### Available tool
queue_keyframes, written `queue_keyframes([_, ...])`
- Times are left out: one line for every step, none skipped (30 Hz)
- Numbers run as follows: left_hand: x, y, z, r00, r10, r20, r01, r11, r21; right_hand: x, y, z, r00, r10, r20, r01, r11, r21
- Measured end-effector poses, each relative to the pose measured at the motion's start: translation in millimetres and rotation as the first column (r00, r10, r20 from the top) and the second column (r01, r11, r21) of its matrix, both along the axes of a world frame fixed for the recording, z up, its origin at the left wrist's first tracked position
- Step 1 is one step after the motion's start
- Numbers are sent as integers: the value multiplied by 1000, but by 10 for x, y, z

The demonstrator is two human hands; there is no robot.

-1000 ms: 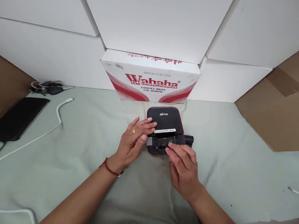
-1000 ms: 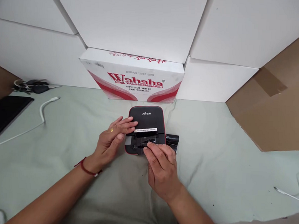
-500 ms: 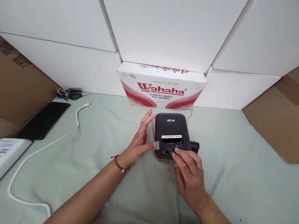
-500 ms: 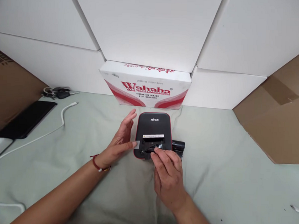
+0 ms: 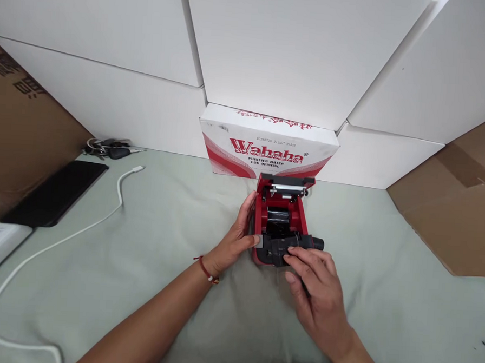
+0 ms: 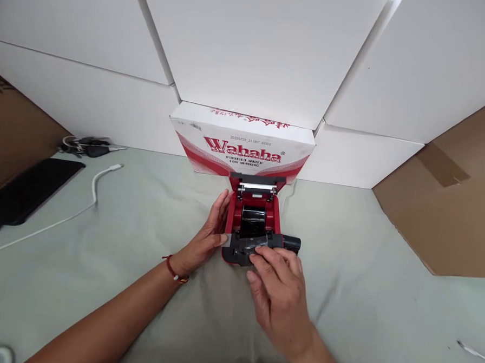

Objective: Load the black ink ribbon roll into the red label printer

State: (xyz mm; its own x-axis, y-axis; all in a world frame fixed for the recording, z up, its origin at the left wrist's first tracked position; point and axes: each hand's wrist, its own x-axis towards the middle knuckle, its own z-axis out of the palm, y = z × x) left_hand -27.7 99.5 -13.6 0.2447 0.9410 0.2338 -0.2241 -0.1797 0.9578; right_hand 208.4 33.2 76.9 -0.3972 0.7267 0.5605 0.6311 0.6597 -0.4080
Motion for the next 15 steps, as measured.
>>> queue_keyframes([-3, 7, 7, 1000, -10, 5, 10, 1000, -1, 16, 70, 103, 1000, 19, -17, -20, 999, -45])
queue_keyframes([-8, 11, 17, 1000, -20, 1, 20, 1000, -5, 26, 159, 207, 999, 33, -34, -36, 996, -86])
queue_keyframes([-14, 14, 29, 1000, -28, -10, 28, 1000, -7, 23, 266, 306, 998, 39, -45, -44, 992, -115])
queue_keyframes([-20, 17, 40, 999, -34, -25, 34, 999, -6, 3, 388, 392, 999, 41, -32, -45, 990, -136])
queue_keyframes([-25, 19, 49, 998, -37, -43, 37, 999, -1, -37, 520, 459, 999, 40, 20, -36, 987, -157])
queue_keyframes([-30, 22, 54, 998, -34, -58, 34, 999, 9, -97, 655, 505, 992, 35, 121, -12, 982, -188])
queue_keyframes([-33, 26, 55, 997, -28, -70, 30, 999, 23, -175, 788, 529, 962, 34, 269, 30, 973, -228])
queue_keyframes([-36, 31, 51, 997, -23, -80, 26, 999, 39, -266, 910, 534, 900, 38, 433, 87, 960, -266])
queue_keyframes([-37, 38, 43, 996, -19, -91, 24, 998, 54, -363, 1018, 525, 814, 47, 579, 153, 944, -291])
queue_keyframes([-39, 44, 32, 995, -15, -103, 22, 997, 68, -458, 1107, 507, 726, 55, 685, 212, 930, -299])
queue_keyframes([-41, 49, 20, 994, -4, -114, 13, 996, 83, -546, 1177, 486, 659, 60, 750, 254, 921, -297])
queue_keyframes([-43, 53, 8, 992, 9, -124, 3, 995, 97, -620, 1229, 464, 620, 64, 782, 277, 915, -294])
queue_keyframes([-45, 54, -1, 991, 20, -135, -5, 994, 106, -680, 1265, 445, 604, 67, 794, 288, 911, -295])
queue_keyframes([-47, 53, -8, 989, 27, -142, -11, 994, 109, -723, 1288, 431, 598, 68, 799, 295, 908, -298])
queue_keyframes([-48, 52, -11, 989, 27, -144, -12, 994, 107, -752, 1300, 424, 591, 69, 804, 306, 903, -302])
